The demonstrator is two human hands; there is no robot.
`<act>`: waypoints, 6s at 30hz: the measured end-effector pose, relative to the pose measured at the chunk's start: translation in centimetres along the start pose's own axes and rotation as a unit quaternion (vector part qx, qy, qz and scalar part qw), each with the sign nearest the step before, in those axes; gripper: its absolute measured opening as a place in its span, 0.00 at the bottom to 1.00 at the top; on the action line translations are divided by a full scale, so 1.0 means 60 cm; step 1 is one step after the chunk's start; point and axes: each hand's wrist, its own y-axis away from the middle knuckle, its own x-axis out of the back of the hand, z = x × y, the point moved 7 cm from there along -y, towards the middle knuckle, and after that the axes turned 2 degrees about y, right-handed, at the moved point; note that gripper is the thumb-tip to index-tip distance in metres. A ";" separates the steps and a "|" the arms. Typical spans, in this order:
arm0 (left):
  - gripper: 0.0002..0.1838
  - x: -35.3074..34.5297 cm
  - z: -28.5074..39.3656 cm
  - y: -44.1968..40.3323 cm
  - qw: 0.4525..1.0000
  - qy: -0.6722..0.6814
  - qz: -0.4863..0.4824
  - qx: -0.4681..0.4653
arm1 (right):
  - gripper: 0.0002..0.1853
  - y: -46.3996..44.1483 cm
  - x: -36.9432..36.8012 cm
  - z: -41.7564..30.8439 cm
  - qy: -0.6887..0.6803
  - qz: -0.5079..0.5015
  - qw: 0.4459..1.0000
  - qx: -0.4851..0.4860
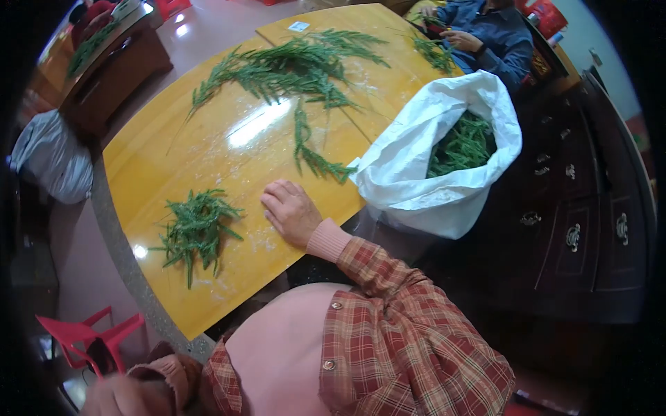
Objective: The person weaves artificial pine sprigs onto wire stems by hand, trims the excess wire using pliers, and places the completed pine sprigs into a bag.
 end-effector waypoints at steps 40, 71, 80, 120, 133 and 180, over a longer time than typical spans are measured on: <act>0.15 0.013 0.047 0.057 0.943 -0.245 0.168 0.150 | 0.13 -0.004 -0.013 -0.002 0.012 -0.011 1.000 0.008; 0.16 0.071 -0.113 0.304 0.746 -0.473 0.344 0.318 | 0.13 0.001 0.002 -0.005 -0.004 0.026 1.000 0.007; 0.16 0.069 -0.138 0.321 0.734 -0.474 0.349 0.337 | 0.12 0.000 0.005 -0.007 -0.001 0.027 1.000 0.009; 0.16 0.040 -0.245 0.349 0.728 -0.471 0.352 0.354 | 0.13 -0.001 0.007 -0.013 -0.015 -0.001 1.000 -0.004; 0.16 0.025 -0.285 0.360 0.723 -0.462 0.372 0.354 | 0.17 -0.063 0.127 -0.083 -0.070 0.069 0.994 0.044; 0.16 -0.007 -0.454 0.305 0.740 -0.480 0.332 0.335 | 0.19 -0.181 0.329 -0.201 -0.373 0.135 0.885 0.243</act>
